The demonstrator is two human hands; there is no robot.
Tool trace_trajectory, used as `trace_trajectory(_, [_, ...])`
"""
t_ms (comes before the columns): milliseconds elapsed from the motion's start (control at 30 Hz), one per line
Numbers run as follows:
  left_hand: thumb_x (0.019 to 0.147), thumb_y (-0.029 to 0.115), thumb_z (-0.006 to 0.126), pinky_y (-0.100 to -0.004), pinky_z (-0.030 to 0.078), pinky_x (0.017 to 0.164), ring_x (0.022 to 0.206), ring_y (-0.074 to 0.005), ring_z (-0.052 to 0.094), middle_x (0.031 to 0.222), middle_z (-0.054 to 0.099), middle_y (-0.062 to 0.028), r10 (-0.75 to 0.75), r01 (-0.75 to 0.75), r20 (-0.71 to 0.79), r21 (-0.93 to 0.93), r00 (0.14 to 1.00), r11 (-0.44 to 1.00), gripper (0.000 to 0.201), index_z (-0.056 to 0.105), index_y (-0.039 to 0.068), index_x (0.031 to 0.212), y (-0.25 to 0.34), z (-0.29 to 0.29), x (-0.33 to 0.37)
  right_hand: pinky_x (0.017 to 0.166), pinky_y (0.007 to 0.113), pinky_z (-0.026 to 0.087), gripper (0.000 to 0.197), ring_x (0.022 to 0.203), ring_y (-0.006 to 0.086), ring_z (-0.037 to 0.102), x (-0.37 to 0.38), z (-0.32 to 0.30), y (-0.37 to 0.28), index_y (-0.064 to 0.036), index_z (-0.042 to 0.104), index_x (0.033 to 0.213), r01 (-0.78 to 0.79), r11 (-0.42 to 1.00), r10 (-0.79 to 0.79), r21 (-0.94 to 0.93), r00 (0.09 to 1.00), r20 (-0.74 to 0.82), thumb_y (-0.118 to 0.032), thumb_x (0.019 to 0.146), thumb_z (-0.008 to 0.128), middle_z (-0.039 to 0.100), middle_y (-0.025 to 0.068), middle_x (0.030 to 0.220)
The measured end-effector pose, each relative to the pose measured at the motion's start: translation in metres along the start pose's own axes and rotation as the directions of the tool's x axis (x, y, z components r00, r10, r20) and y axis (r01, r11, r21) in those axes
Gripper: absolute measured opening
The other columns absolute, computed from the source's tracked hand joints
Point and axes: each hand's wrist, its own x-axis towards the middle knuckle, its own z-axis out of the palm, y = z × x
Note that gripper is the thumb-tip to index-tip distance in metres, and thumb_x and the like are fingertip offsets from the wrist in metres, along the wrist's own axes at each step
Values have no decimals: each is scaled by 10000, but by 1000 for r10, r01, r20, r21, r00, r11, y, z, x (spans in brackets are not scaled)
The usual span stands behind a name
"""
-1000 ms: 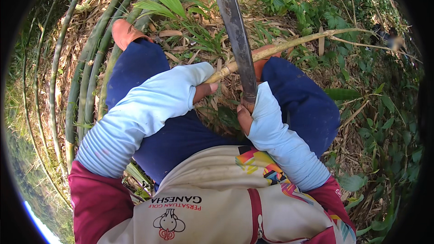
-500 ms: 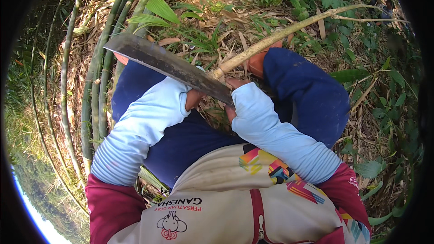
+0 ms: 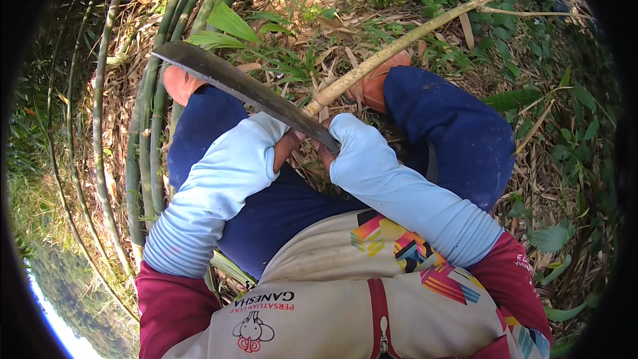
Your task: The person sits on the ground in a bamboo grove and uses a large machete to chop a long bamboo pole into smaller sections. They hold the pole between their legs and repeatedly strike it with the machete to sever it.
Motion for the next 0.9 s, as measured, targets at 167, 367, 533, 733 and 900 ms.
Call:
trace_trajectory(167, [966, 226, 567, -432, 506, 733, 861, -397, 650, 905, 667, -184, 80, -61, -68, 257, 994, 965, 220, 639, 98, 1129, 8, 4, -2, 641, 406, 489, 182, 708, 345, 657, 11, -3, 1, -35, 628, 977, -26, 994, 25, -105, 1000, -5, -92, 811, 678, 651, 181, 781])
trace_trajectory(367, [965, 244, 564, -480, 504, 751, 915, -434, 630, 942, 656, -235, 63, 8, -203, 330, 977, 944, 263, 630, 102, 1176, 11, 5, 4, 630, 408, 483, 152, 677, 321, 636, 38, 6, -8, -39, 621, 950, -28, 988, 29, -153, 1000, 4, -108, 823, 665, 639, 164, 737])
trace_trajectory(533, [961, 238, 573, -391, 496, 680, 764, -315, 646, 849, 655, -148, -20, 60, -184, 211, 983, 976, 303, 593, 47, 1196, -10, 4, 18, 580, 295, 473, 181, 624, 135, 589, 74, 42, 46, -29, 614, 940, 42, 943, -85, 329, 989, 117, -113, 825, 725, 620, 53, 677])
trace_trajectory(733, [961, 240, 589, -268, 360, 498, 551, -103, 447, 682, 472, 11, -192, 190, 27, -343, 981, 920, 264, 542, 29, 1114, -19, -8, 23, 634, 250, 459, 208, 688, 77, 561, 54, -20, 14, -34, 614, 943, 4, 925, -41, 381, 995, 89, -116, 824, 764, 615, 7, 736])
trace_trajectory(900, [970, 260, 583, -244, 296, 428, 479, -64, 370, 630, 391, 32, -202, 217, 84, -479, 976, 850, 246, 512, 41, 1054, -7, -5, 23, 693, 298, 505, 293, 731, 158, 633, 15, -75, 11, -51, 629, 1064, 49, 964, -16, 262, 992, -127, -140, 806, 738, 654, 72, 793])
